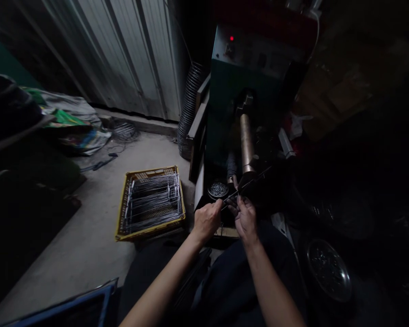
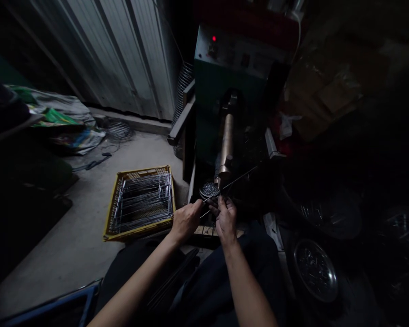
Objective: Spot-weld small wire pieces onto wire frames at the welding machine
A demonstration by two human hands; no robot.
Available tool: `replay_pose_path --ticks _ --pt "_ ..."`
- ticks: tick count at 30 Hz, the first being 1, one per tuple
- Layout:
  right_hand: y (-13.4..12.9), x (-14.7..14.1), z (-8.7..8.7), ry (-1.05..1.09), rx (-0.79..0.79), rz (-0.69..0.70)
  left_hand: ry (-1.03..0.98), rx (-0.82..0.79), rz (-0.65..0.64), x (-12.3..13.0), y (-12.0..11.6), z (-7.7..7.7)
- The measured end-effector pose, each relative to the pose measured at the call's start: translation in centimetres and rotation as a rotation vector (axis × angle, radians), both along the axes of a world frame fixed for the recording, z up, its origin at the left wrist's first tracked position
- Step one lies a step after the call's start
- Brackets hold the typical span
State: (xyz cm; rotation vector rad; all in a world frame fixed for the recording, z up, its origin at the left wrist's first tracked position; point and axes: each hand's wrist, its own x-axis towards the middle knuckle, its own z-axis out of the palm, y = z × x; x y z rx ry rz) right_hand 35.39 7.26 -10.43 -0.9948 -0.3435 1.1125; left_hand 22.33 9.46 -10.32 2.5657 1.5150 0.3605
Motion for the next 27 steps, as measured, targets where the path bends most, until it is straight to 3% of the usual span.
replay_pose_path --ticks 10,22,27 --pt "0.2 -0.2 0.6 0.002 0.001 0.012 -0.012 0.032 -0.011 -0.1 0.7 -0.3" --pt "0.7 1.7 -0.1 -0.463 -0.021 -0.11 -0.085 0.036 -0.114 1.0 3.1 0.8" --pt "1.0 2.3 -0.3 -0.494 -0.032 -0.13 -0.087 0.031 -0.139 1.6 3.8 0.8"
